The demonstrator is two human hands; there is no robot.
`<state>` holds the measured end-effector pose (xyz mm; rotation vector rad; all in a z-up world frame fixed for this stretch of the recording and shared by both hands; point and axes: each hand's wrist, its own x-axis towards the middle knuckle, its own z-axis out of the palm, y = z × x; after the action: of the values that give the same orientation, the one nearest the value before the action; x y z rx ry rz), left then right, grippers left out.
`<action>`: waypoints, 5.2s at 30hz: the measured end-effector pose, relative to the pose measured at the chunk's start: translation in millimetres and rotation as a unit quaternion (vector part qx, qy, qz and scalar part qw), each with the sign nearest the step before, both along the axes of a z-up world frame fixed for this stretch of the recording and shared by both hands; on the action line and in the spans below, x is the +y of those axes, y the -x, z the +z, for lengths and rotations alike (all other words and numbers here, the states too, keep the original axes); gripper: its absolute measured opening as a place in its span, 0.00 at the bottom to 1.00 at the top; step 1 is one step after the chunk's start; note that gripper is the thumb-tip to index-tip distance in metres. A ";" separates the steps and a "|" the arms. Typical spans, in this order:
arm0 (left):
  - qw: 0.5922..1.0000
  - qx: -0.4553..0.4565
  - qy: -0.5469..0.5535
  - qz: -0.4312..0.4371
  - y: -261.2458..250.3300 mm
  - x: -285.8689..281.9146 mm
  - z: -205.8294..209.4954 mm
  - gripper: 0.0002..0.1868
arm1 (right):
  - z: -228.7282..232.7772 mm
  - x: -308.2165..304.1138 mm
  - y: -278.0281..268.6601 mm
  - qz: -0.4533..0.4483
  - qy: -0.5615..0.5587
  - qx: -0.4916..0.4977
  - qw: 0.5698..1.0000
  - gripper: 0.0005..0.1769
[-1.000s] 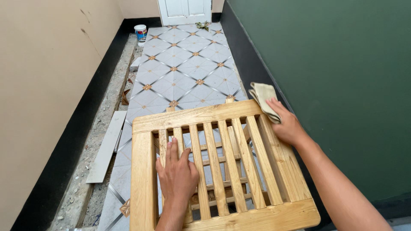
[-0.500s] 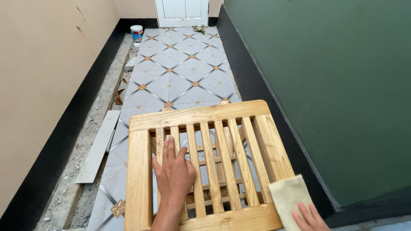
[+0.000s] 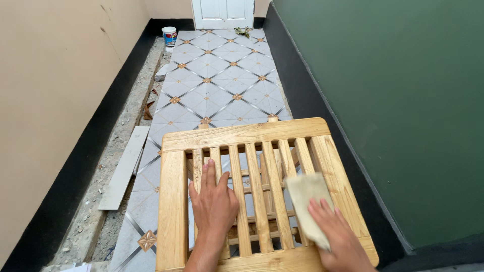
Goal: The person sands the top surface of a wooden slatted stool using a sanding block. They systematically rub the block across the slats and frame to smooth the wood.
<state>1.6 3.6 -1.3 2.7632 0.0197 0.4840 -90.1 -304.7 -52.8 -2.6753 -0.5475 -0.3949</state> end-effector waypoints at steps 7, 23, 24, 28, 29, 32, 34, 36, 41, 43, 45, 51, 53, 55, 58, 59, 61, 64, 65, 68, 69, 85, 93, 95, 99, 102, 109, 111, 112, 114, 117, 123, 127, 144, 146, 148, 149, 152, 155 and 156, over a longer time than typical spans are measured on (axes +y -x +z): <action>1.000 0.017 0.008 -0.001 1.3 1.2 3.1 0.26 | 68.3 47.9 -107.3 -0.044 0.048 0.024 0.998 0.47; 1.000 0.015 0.005 0.004 1.6 0.0 5.7 0.27 | 19.9 9.6 -4.5 0.049 0.089 -0.032 0.994 0.48; 1.000 0.012 0.006 0.004 2.6 0.5 4.8 0.26 | 7.7 0.5 8.5 0.067 0.086 -0.061 0.992 0.45; 1.000 0.007 0.002 0.007 4.7 -0.7 -0.3 0.25 | -37.7 -21.5 42.0 0.025 0.164 -0.084 0.983 0.35; 1.000 0.006 -0.003 0.007 4.6 -1.2 -2.0 0.25 | -41.3 -26.3 42.8 0.036 0.147 -0.079 0.985 0.37; 1.000 0.005 -0.008 0.006 0.3 -1.1 -1.5 0.24 | -30.5 -31.7 30.8 0.077 0.107 -0.059 0.990 0.43; 1.000 0.000 0.003 0.007 3.2 -0.4 1.4 0.24 | -11.7 -28.0 12.6 0.123 0.101 -0.043 0.986 0.49; 1.000 0.001 0.011 0.008 3.1 -1.3 4.4 0.24 | 7.0 -15.1 1.5 0.139 0.103 -0.093 0.980 0.53; 1.000 0.015 0.009 0.005 1.0 -1.5 2.8 0.24 | 41.7 20.8 -6.9 0.110 0.113 -0.002 0.987 0.50; 1.000 0.015 -0.002 0.008 1.0 -1.9 1.8 0.25 | 47.6 34.5 -9.7 0.114 0.079 -0.016 0.990 0.45; 1.000 0.011 -0.005 0.010 1.2 -1.7 0.8 0.25 | 51.2 46.1 -19.4 0.081 0.076 -0.002 0.994 0.46; 1.000 0.001 -0.006 0.010 2.0 -2.6 1.2 0.25 | 63.1 65.8 -57.8 -0.015 0.123 0.002 0.992 0.48; 1.000 0.004 -0.010 0.012 2.5 -2.7 1.8 0.24 | 68.1 69.3 -72.5 -0.040 0.141 0.003 0.989 0.48; 1.000 0.004 -0.004 0.012 2.6 -2.5 2.2 0.24 | 71.5 71.4 -88.0 -0.069 0.167 0.009 0.984 0.48; 1.000 0.007 -0.003 0.011 1.7 -2.7 2.7 0.24 | 73.5 74.2 -115.4 -0.085 0.139 0.012 0.987 0.48; 1.000 0.008 -0.004 0.011 2.1 -2.4 2.5 0.24 | 74.6 73.4 -125.9 -0.088 0.128 0.001 0.988 0.46; 1.000 0.015 -0.007 0.012 2.0 -2.5 2.6 0.26 | 80.1 68.8 -145.9 -0.094 0.107 -0.022 0.990 0.41; 1.000 0.010 -0.003 0.012 2.5 -1.8 3.4 0.25 | 93.9 56.3 -162.6 -0.116 0.066 0.022 0.991 0.47; 1.000 0.005 0.002 0.011 2.0 -1.8 3.4 0.24 | 94.9 56.8 -163.9 -0.115 0.061 0.024 0.991 0.47; 1.000 0.023 -0.009 0.014 1.1 -1.7 0.3 0.24 | 92.9 56.1 -165.0 -0.108 0.053 0.029 0.992 0.47; 1.000 0.026 -0.011 0.014 0.5 -2.1 -0.5 0.24 | 91.1 55.9 -165.1 -0.105 0.051 0.028 0.993 0.47; 1.000 0.022 -0.010 0.018 1.7 -2.0 1.9 0.23 | -21.7 -31.7 28.0 0.065 0.162 -0.017 0.984 0.43; 1.000 0.008 -0.012 0.019 0.1 -2.1 0.5 0.22 | -104.7 -38.8 56.2 -0.058 0.189 -0.210 0.958 0.27; 1.000 0.013 -0.017 0.018 1.0 -3.3 0.1 0.22 | -103.2 -33.5 52.1 -0.069 0.178 -0.253 0.949 0.27; 1.000 -0.007 -0.015 0.016 1.0 -3.2 -0.3 0.22 | -95.5 -22.8 52.5 -0.095 0.168 -0.221 0.956 0.29; 1.000 -0.002 -0.015 0.013 0.7 -3.7 0.0 0.22 | -85.5 -21.8 47.8 -0.094 0.182 -0.172 0.964 0.31; 1.000 -0.007 -0.012 0.012 -0.5 -2.7 -2.3 0.21 | -52.2 -12.7 29.5 -0.070 0.173 -0.119 0.975 0.34; 1.000 -0.009 -0.014 0.008 -0.4 -2.3 -4.6 0.21 | -39.0 -7.5 26.2 -0.071 0.162 -0.093 0.980 0.35; 1.000 -0.006 -0.017 0.004 -0.7 -2.1 -5.8 0.21 | -31.8 -4.0 25.4 -0.075 0.154 -0.072 0.983 0.35; 1.000 -0.003 -0.020 0.002 -1.7 -1.2 -7.8 0.23 | -16.0 2.8 18.5 -0.070 0.143 -0.061 0.985 0.42; 1.000 0.004 -0.018 -0.001 -1.7 -0.9 -8.3 0.26 | 13.1 14.2 6.0 -0.054 0.118 -0.057 0.990 0.56; 1.000 0.008 -0.007 -0.005 -0.2 0.9 -3.8 0.25 | 52.4 40.3 -63.9 -0.061 0.091 -0.021 0.994 0.48; 1.000 0.019 0.001 -0.003 -0.5 0.0 -3.5 0.23 | 60.9 51.6 -136.4 -0.101 0.092 -0.041 0.990 0.44; 1.000 0.020 0.016 0.004 0.0 0.6 -4.9 0.22 | 52.1 49.5 -57.6 0.038 0.131 -0.027 0.990 0.43; 1.000 0.013 0.009 0.003 0.1 0.9 -5.7 0.22 | 32.5 40.2 -22.4 0.051 0.134 -0.059 0.988 0.43; 1.000 0.007 0.005 0.004 2.1 0.6 -5.9 0.22 | 6.4 23.7 5.1 0.059 0.151 -0.099 0.982 0.39; 1.000 0.003 0.003 0.004 2.9 -0.1 -6.1 0.22 | -9.8 15.3 12.5 0.061 0.167 -0.122 0.976 0.36; 1.000 -0.001 -0.002 0.006 5.3 -1.0 -7.7 0.22 | -62.1 0.8 32.1 0.042 0.218 -0.157 0.962 0.32; 1.000 -0.007 -0.001 0.003 4.5 -0.5 -9.2 0.21 | -90.8 -6.6 39.8 0.019 0.231 -0.154 0.960 0.30; 1.000 -0.004 -0.008 0.000 4.6 -0.7 -9.9 0.23 | -93.9 -6.9 40.1 0.011 0.229 -0.148 0.962 0.30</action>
<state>-3.0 2.8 -11.2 2.7771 0.0149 0.4989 -130.1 -311.6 -146.7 -3.0649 -0.8457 -0.7516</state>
